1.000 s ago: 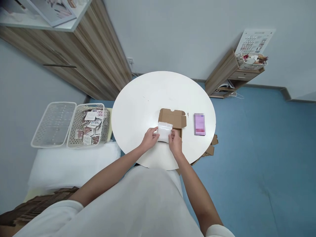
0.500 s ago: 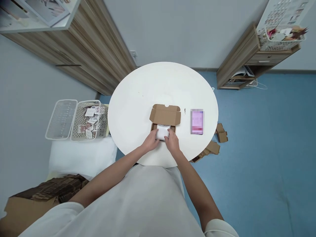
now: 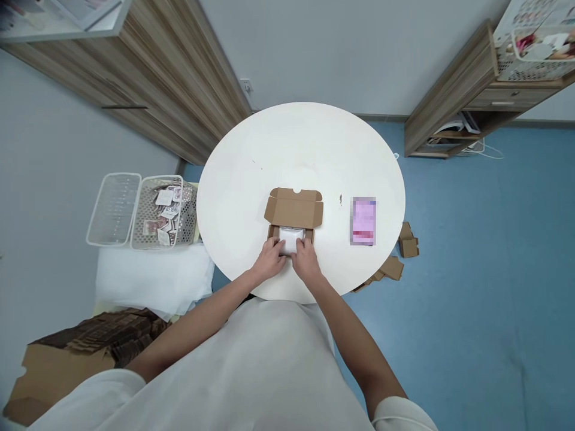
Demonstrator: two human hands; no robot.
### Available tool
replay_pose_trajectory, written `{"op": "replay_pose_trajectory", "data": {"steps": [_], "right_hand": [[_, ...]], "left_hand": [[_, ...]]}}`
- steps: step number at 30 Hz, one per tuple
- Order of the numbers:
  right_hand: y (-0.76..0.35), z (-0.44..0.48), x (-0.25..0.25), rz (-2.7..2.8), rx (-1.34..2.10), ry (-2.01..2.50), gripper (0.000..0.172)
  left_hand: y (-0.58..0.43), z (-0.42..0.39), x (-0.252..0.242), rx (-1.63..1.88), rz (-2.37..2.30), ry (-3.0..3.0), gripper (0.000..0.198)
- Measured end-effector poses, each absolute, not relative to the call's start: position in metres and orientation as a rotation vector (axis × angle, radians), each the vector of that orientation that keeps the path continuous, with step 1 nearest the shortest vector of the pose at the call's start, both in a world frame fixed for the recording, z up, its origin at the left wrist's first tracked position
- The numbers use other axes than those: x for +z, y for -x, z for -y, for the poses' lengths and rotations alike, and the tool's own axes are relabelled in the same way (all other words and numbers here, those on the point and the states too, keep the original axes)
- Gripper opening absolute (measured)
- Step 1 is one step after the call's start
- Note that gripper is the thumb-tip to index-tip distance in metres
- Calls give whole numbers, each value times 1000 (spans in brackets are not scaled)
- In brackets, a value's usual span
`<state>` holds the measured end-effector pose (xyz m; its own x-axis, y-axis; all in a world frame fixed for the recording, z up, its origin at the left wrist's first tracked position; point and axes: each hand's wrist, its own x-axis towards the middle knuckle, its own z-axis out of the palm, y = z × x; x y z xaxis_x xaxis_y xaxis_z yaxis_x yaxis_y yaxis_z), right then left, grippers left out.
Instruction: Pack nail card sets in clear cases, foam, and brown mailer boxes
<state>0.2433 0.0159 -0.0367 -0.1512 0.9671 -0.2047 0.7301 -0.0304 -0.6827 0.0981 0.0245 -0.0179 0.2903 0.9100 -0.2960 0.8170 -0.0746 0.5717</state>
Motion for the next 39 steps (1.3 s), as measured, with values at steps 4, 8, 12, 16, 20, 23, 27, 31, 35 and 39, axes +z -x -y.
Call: {"op": "replay_pose_trajectory", "data": {"steps": [4, 8, 12, 16, 20, 23, 27, 31, 35, 39], "right_hand": [[-256, -19, -30, 1634, 945, 1659, 41], [-288, -46, -30, 1116, 925, 1816, 54], [-308, -81, -33, 643, 1533, 1699, 62], [-300, -96, -25, 642, 1719, 1591, 68], [-281, -92, -10, 883, 1668, 1549, 67], [-268, -83, 2, 1056, 1687, 1484, 67], [-252, -68, 10, 1232, 1720, 1491, 64], [-239, -55, 9, 1223, 1682, 1603, 67], [-233, -47, 7, 1180, 1660, 1626, 72], [-228, -39, 7, 1124, 1670, 1584, 75]], "left_hand": [[-77, -31, -9, 433, -1561, -1812, 40], [-57, -65, -5, 619, -1705, -1420, 52], [-50, -104, -7, 611, -1558, -912, 65], [-53, -119, -7, 581, -1451, -832, 74], [-44, -112, -2, 682, -1383, -863, 75], [-27, -104, 2, 748, -1298, -900, 74], [-4, -93, 3, 776, -1242, -802, 79], [12, -87, 1, 736, -1213, -754, 83], [26, -82, 1, 658, -1176, -837, 83], [38, -75, 0, 597, -1152, -911, 83]]}}
